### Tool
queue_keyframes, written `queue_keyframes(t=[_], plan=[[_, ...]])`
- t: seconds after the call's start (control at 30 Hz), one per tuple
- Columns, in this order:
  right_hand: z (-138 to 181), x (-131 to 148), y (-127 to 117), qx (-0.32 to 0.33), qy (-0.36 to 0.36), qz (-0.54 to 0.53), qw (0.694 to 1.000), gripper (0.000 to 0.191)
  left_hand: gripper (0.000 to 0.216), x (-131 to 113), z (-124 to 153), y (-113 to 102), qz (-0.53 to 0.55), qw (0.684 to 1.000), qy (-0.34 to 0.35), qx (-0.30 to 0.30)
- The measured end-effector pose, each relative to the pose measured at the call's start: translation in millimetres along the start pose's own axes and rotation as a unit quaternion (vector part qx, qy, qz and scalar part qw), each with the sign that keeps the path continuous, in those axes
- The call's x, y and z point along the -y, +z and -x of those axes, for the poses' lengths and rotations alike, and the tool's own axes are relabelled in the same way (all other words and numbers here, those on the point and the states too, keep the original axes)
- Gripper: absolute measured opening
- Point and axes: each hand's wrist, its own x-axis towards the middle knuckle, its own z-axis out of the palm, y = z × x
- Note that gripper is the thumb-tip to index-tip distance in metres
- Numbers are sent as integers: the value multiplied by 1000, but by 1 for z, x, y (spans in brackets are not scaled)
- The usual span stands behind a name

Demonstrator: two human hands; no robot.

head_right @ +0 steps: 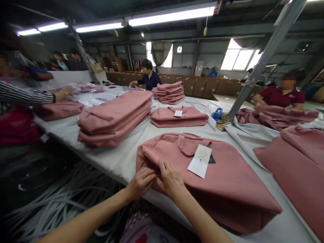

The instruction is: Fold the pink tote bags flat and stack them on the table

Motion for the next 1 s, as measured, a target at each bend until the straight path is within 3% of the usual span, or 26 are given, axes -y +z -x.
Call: queue_keyframes(t=[0.1,0.23,0.47,0.63,0.73,0.83,0.9,1.0], plan=[[-31,10,1,22,25,35,999,48,26,26,-9,0,-19,996,-57,59],[-48,5,4,30,38,40,998,22,22,47,-23,6,-29,983,-170,67],[-25,16,6,48,30,37,998,21,26,61,-12,7,3,948,-313,55],[0,28,46,5,-20,62,998,30,27,78,-3,7,22,907,-416,54],[14,28,80,-64,-59,110,990,35,27,93,-4,4,35,895,-439,65],[24,25,102,-129,-68,143,979,38,19,99,-7,-15,51,895,-435,85],[27,25,108,-140,-55,141,978,40,23,87,-11,-34,38,896,-436,76],[23,28,110,-148,-46,105,982,41,39,50,-20,-49,17,923,-384,-8]])
